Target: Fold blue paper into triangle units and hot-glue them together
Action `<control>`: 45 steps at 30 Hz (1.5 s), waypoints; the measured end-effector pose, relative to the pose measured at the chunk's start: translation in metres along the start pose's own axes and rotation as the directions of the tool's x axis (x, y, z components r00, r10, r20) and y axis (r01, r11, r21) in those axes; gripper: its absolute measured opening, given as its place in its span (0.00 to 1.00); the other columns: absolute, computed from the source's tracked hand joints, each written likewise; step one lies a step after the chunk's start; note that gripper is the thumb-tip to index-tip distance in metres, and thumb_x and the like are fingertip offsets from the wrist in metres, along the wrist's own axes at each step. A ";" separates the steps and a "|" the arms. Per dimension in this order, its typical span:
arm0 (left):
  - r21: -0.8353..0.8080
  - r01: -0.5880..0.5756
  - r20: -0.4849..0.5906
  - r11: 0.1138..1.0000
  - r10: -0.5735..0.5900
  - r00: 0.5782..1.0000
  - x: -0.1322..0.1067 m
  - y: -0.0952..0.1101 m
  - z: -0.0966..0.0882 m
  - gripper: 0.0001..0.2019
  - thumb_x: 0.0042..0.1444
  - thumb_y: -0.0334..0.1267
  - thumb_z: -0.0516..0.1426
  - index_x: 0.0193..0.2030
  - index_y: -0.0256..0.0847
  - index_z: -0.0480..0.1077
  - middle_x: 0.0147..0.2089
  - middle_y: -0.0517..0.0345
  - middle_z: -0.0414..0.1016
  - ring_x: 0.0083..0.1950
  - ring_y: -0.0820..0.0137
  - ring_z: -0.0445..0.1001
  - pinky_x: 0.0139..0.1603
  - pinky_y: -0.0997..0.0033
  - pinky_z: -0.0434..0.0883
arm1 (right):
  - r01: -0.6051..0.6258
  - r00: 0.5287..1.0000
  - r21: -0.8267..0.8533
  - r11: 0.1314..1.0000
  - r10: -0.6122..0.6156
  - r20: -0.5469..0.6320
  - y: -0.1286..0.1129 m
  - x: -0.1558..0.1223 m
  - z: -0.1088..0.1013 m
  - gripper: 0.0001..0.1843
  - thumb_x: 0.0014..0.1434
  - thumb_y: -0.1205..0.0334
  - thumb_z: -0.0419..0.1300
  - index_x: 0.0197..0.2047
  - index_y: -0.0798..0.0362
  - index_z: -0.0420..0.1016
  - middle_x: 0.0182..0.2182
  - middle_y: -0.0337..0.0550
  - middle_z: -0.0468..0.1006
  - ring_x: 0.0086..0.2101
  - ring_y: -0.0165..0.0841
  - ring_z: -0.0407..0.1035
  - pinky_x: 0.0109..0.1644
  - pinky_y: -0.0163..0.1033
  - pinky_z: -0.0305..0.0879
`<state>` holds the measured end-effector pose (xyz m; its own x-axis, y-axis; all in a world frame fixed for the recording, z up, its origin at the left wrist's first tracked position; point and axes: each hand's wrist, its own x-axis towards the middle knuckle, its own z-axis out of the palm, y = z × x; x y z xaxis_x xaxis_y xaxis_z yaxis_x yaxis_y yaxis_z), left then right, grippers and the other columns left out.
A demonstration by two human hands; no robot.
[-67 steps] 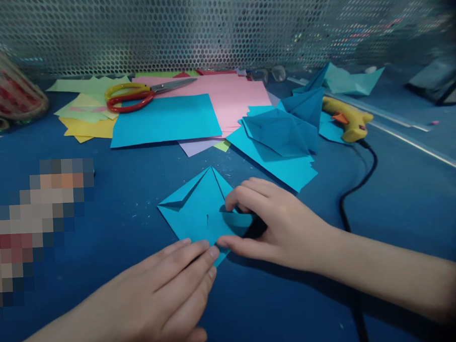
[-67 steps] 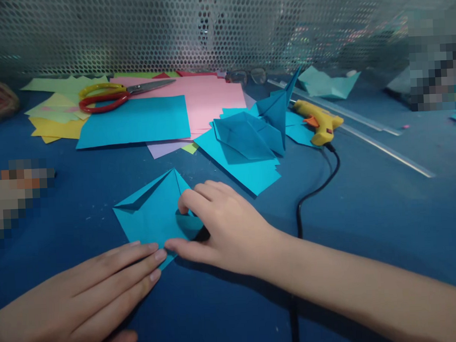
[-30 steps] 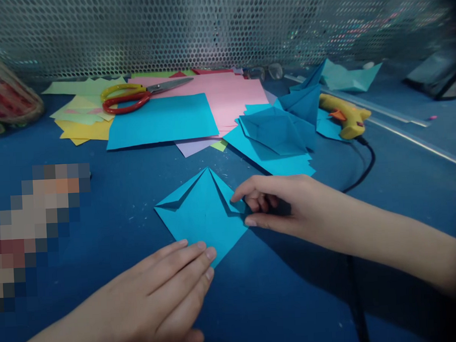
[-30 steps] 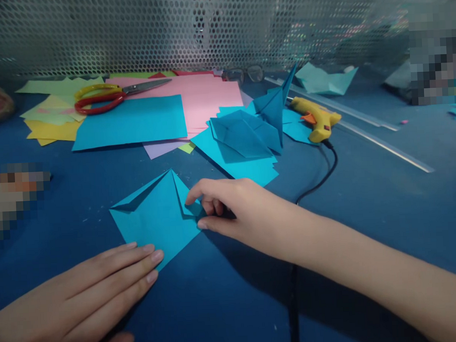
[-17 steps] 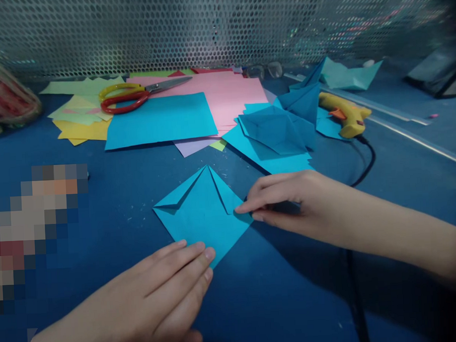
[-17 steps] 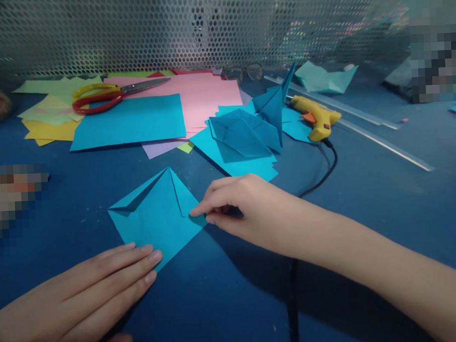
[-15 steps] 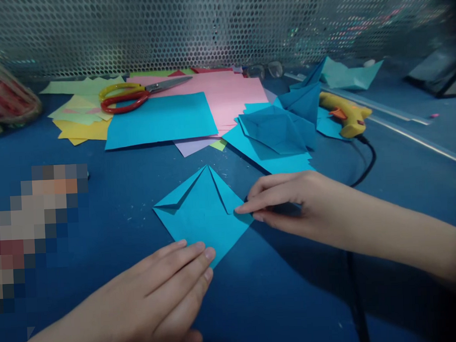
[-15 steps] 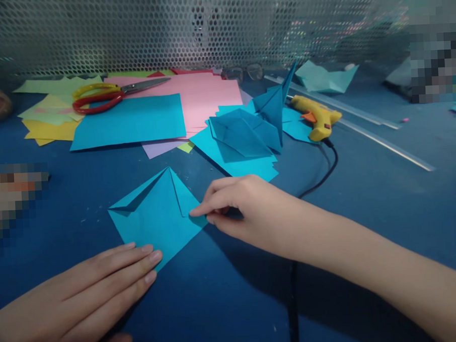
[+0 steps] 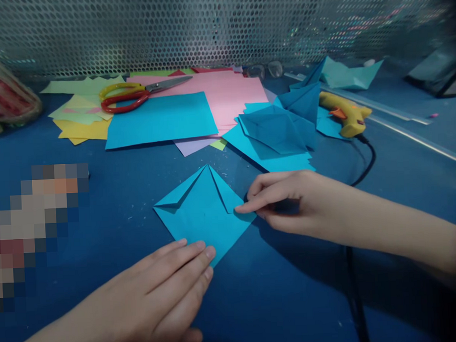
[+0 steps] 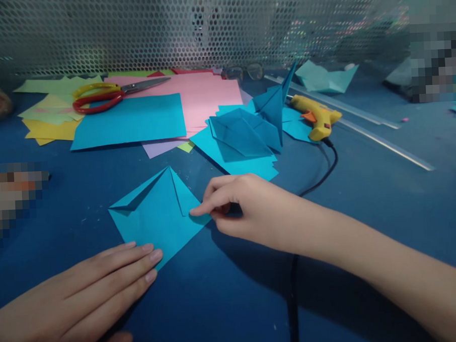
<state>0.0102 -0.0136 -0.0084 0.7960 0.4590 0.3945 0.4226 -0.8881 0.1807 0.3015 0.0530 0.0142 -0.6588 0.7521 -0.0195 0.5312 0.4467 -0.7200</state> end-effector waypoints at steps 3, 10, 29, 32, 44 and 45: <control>0.001 0.014 0.016 1.000 -0.014 1.000 0.001 0.001 -0.002 0.19 0.75 0.40 0.47 0.48 0.39 0.79 0.56 0.60 0.83 0.61 0.73 0.76 0.73 0.78 0.55 | -0.015 1.000 0.016 1.000 0.015 0.004 -0.001 0.000 0.000 0.19 0.58 0.72 0.58 0.47 0.48 0.86 0.36 0.42 0.81 0.30 0.27 0.75 0.33 0.30 0.72; -0.034 0.007 0.021 0.999 -0.007 1.000 -0.004 -0.008 -0.007 0.15 0.71 0.29 0.47 0.54 0.39 0.73 0.61 0.59 0.79 0.69 0.76 0.67 0.74 0.78 0.54 | -0.024 0.999 0.018 1.000 0.025 -0.038 -0.007 0.002 0.006 0.17 0.65 0.68 0.55 0.48 0.49 0.84 0.37 0.43 0.77 0.29 0.28 0.72 0.28 0.33 0.68; -0.123 0.110 0.039 0.986 -0.105 0.994 -0.010 -0.010 -0.006 0.19 0.64 0.21 0.49 0.54 0.41 0.74 0.54 0.59 0.79 0.65 0.69 0.69 0.69 0.73 0.65 | 0.421 0.876 -0.178 0.890 -0.450 -0.177 -0.005 0.011 0.029 0.17 0.60 0.83 0.52 0.35 0.52 0.73 0.34 0.42 0.76 0.37 0.31 0.71 0.42 0.35 0.68; -0.099 0.124 0.016 0.987 -0.123 0.992 -0.012 -0.010 -0.003 0.20 0.64 0.21 0.49 0.55 0.41 0.74 0.56 0.58 0.80 0.65 0.70 0.71 0.71 0.72 0.64 | 0.481 0.849 -0.244 0.842 -0.516 -0.109 -0.001 0.011 0.027 0.18 0.60 0.83 0.50 0.37 0.52 0.73 0.35 0.44 0.77 0.38 0.32 0.71 0.44 0.37 0.68; -0.070 0.053 -0.007 0.996 -0.053 0.999 -0.017 -0.013 -0.001 0.20 0.62 0.19 0.50 0.54 0.37 0.75 0.54 0.56 0.82 0.64 0.70 0.73 0.72 0.72 0.64 | 0.422 0.906 -0.110 0.900 -0.421 0.028 -0.003 0.008 0.018 0.10 0.70 0.60 0.61 0.36 0.55 0.75 0.35 0.46 0.76 0.38 0.32 0.69 0.45 0.37 0.67; -0.061 0.040 0.001 0.997 -0.040 0.999 -0.017 -0.013 -0.001 0.20 0.62 0.19 0.50 0.54 0.37 0.76 0.53 0.55 0.83 0.64 0.69 0.74 0.71 0.72 0.65 | 0.391 0.920 -0.106 0.914 -0.391 0.018 -0.005 0.008 0.020 0.12 0.71 0.60 0.60 0.36 0.56 0.74 0.34 0.45 0.75 0.36 0.31 0.68 0.43 0.36 0.66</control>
<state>-0.0096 -0.0098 -0.0162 0.7789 0.4939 0.3865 0.4266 -0.8690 0.2508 0.2830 0.0473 0.0043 -0.8235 0.5088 0.2511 0.2851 0.7537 -0.5921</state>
